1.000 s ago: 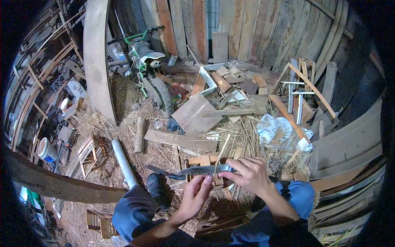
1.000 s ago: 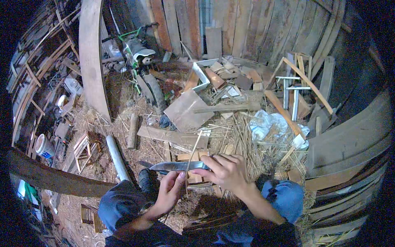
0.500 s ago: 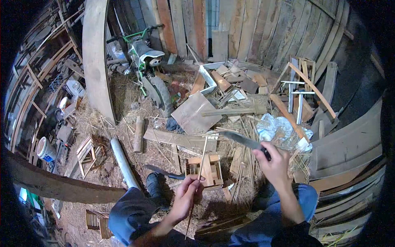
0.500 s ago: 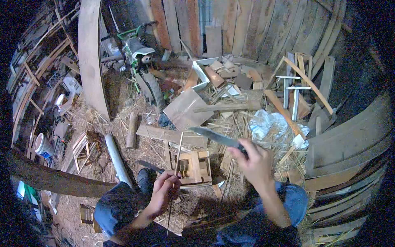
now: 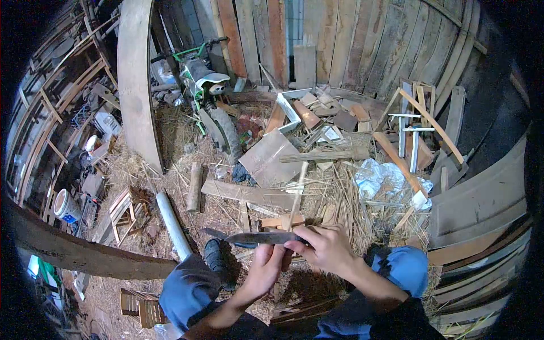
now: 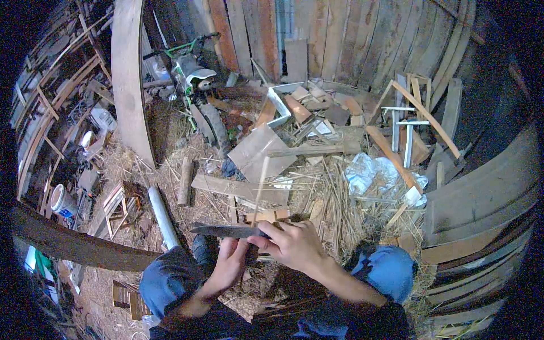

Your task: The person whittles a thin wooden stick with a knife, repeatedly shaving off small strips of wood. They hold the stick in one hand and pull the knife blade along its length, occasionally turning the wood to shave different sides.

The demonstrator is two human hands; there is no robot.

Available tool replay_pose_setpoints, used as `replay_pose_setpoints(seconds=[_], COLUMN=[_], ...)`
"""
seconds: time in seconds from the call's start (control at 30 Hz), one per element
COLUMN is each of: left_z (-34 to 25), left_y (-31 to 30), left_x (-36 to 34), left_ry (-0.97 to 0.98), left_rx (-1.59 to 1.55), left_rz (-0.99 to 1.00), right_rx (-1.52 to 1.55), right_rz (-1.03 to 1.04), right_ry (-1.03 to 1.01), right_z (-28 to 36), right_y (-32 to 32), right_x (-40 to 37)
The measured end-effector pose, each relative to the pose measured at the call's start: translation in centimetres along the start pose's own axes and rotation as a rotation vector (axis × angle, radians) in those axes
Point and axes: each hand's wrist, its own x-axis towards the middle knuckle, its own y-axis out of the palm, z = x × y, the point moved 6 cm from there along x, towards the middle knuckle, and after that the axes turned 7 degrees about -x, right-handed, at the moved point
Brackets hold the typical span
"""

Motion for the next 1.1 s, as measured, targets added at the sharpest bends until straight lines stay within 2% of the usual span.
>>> replay_pose_setpoints(seconds=[0.13, 0.23, 0.3, 0.33, 0.4, 0.47, 0.53, 0.67, 0.77, 0.83, 1.03, 1.1], left_z=[-0.3, 0.6, -1.2, -1.8, -1.5, 0.8, 0.1, 0.0, 0.9, -0.3, -1.4, -1.2], left_y=[-0.1, -0.2, 0.1, 0.3, 0.5, -0.2, 0.3, 0.3, 0.0, 0.6, 0.9, 1.0], left_x=[-0.1, -0.1, -0.2, -0.5, -1.0, -0.5, -0.7, -0.8, -0.4, -0.1, -0.5, -0.5], left_ry=[0.070, -0.016, 0.186, 0.185, -0.042, 0.021, 0.097, 0.052, -0.060, 0.111, 0.192, 0.207], left_rx=[0.002, 0.001, 0.002, 0.003, -0.036, -0.051, -0.065, -0.126, 0.050, -0.084, 0.114, 0.078], left_rz=[-0.043, -0.044, -0.076, -0.073, -0.043, -0.010, 0.001, 0.031, 0.041, 0.070, 0.052, 0.053], right_rx=[0.007, 0.020, 0.017, 0.016, 0.046, 0.035, 0.020, 0.044, 0.057, 0.055, 0.000, 0.030], right_rz=[0.006, -0.010, 0.023, 0.021, 0.005, 0.023, 0.041, 0.043, 0.031, 0.032, 0.055, 0.030], right_ry=[-0.022, 0.005, 0.020, 0.022, -0.010, -0.024, -0.028, 0.012, 0.011, 0.005, -0.022, -0.040], right_z=[-0.2, -1.0, -1.4, -1.5, -1.3, -0.5, -0.2, -0.6, -0.5, -0.3, -0.3, -0.2], right_y=[-0.1, -0.3, -0.6, -0.7, -0.7, -0.6, 0.0, 0.5, 0.2, 0.1, 0.2, -0.1], right_x=[0.0, -0.1, -0.2, -0.3, -0.7, -0.6, -1.0, -1.2, -0.7, -0.6, -0.6, -0.6])
